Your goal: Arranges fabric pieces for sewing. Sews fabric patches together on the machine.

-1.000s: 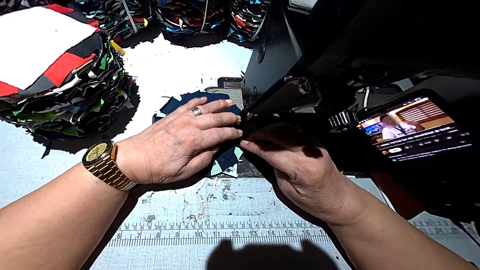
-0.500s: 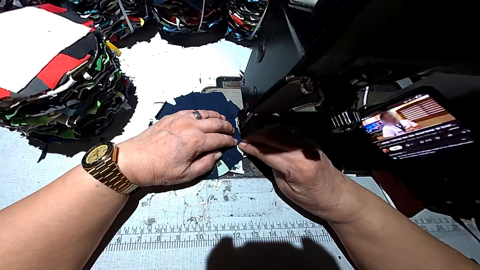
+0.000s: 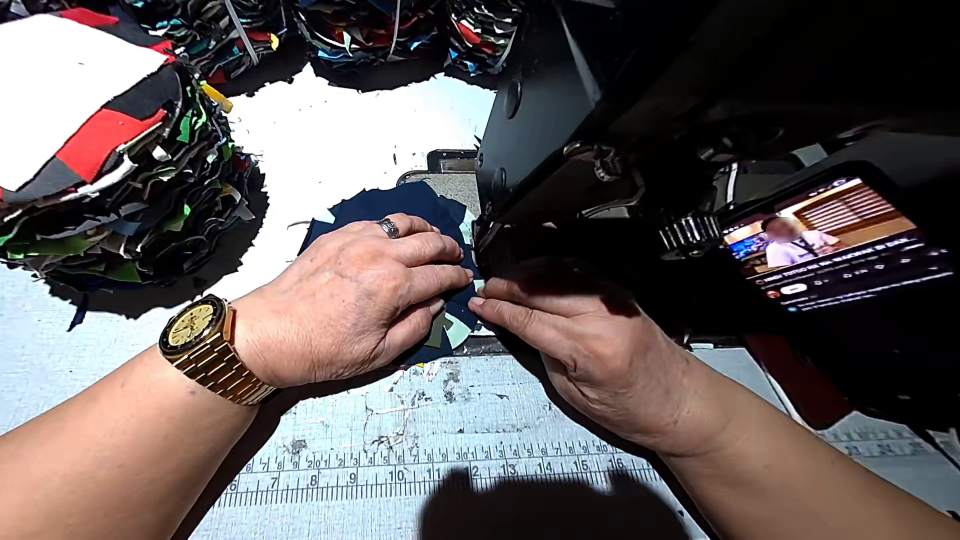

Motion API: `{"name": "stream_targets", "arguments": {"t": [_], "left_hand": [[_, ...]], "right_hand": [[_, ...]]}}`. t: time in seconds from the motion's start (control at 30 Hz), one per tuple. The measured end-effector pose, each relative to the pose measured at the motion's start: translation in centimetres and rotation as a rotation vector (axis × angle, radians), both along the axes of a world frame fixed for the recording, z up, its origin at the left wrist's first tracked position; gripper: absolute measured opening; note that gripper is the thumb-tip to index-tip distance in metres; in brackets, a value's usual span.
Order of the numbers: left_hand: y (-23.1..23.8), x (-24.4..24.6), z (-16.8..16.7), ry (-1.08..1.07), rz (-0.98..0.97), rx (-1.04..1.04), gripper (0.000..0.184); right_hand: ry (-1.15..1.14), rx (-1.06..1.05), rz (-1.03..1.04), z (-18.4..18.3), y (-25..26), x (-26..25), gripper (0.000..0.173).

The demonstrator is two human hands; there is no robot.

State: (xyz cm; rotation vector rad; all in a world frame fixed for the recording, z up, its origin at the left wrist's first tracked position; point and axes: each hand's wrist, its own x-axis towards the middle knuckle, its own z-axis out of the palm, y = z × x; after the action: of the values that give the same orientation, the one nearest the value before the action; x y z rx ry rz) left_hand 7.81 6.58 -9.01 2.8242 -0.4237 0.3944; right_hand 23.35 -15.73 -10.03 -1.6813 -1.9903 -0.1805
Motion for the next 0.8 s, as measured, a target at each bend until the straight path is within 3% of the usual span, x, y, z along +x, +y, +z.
{"name": "stream_targets", "arguments": {"t": [0.47,0.8], "left_hand": [[-1.3,0.1,-0.5,-0.003,0.117,0.023,0.047],[-2.0,0.1,-0.7,0.005,0.215,0.073,0.052]], "right_hand": [[-0.020,0.034,-0.070,-0.2,0.2,0.6,0.027],[-0.092,-0.023,-0.175,-0.1,0.5,0.9,0.034]]}}
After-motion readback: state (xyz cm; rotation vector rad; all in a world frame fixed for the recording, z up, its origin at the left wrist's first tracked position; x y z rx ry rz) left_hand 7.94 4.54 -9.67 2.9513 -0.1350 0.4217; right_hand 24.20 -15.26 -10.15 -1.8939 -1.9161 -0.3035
